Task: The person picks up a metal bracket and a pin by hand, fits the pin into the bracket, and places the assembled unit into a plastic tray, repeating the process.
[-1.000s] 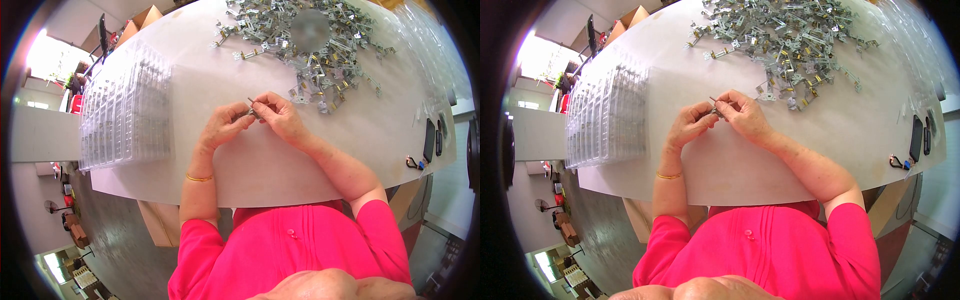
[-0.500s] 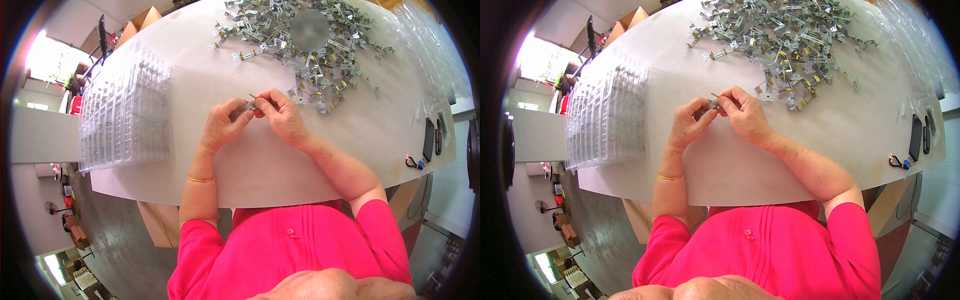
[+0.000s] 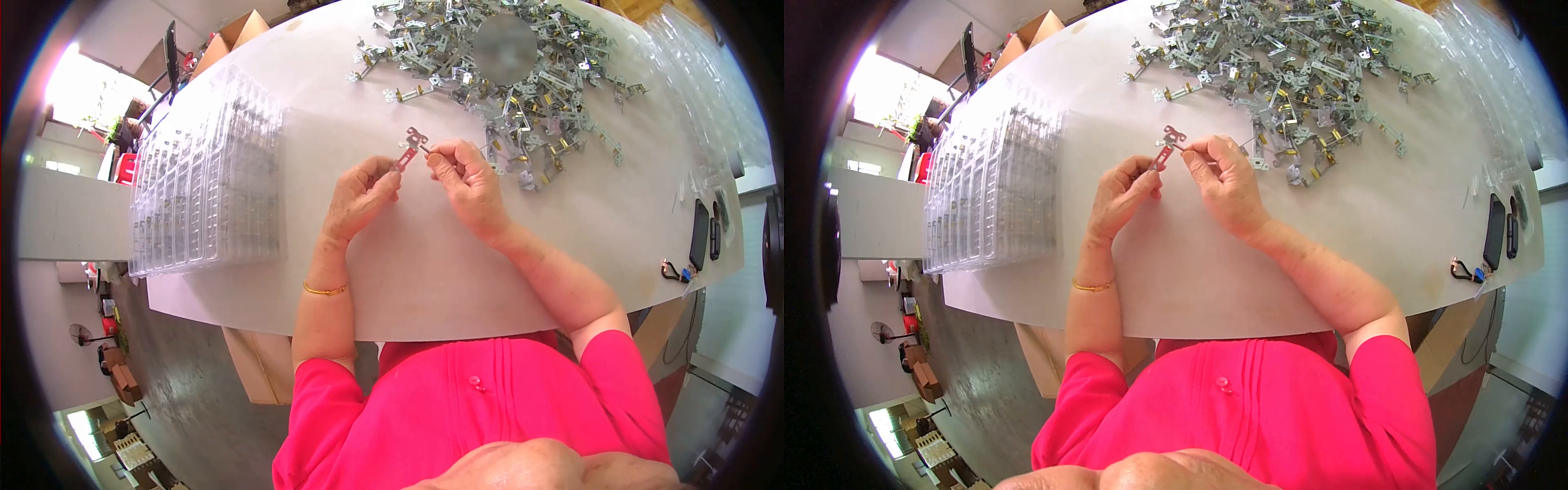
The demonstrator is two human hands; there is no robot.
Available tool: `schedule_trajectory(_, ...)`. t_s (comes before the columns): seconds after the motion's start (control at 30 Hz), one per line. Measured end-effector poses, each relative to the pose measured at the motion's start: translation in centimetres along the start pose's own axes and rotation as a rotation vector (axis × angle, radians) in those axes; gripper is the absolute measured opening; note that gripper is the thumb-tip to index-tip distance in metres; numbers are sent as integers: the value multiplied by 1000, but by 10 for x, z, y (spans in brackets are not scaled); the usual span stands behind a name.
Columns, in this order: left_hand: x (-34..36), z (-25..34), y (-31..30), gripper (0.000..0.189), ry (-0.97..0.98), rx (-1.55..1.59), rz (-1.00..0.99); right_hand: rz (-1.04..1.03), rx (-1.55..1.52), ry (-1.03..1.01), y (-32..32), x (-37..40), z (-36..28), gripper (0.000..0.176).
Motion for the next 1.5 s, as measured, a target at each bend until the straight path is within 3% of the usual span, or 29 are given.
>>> schedule_trajectory(0.07,-1,3,-3,22,38,-69,79,-100,-83,188,5,5,4,7)
schedule_trajectory(0.17,-1,3,2,21,71,-73,122,-118,40,240,7,10,8,8)
schedule_trajectory(0.3,-1,7,6,21,152,-123,147,-90,104,178,6,9,4,11)
schedule_trajectory(0.4,0,15,6,21,312,-233,222,-79,157,184,2,8,5,13)
schedule_trajectory(0.47,3,27,9,23,457,-372,250,-179,238,71,8,8,-1,13)
schedule_trajectory(0.57,4,28,11,24,514,-432,272,-146,201,92,8,9,2,11)
schedule_trajectory(0.7,6,30,13,24,528,-493,285,-79,184,141,1,4,0,9)
schedule_trajectory(0.8,6,34,16,22,553,-545,285,-189,152,49,10,8,-1,9)
schedule_trajectory(0.87,3,28,5,18,382,-450,385,-170,190,130,8,9,2,12)
schedule_trajectory(1.07,-2,13,-9,23,199,-573,346,-191,145,214,10,11,12,13)
schedule_trajectory(1.3,-3,11,-7,23,257,-646,357,-182,111,204,10,13,18,14)
schedule_trajectory(1.5,-3,9,-19,24,311,-856,496,-174,40,286,10,12,24,16)
Point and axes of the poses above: each hand's wrist, its own x-axis away from the middle knuckle, its own y-axis out of the palm, z = x × y, the point moved 7 cm from there along -x, towards the middle knuckle, and after that the axes turned 8 degrees about z, right-handed, at the moved point
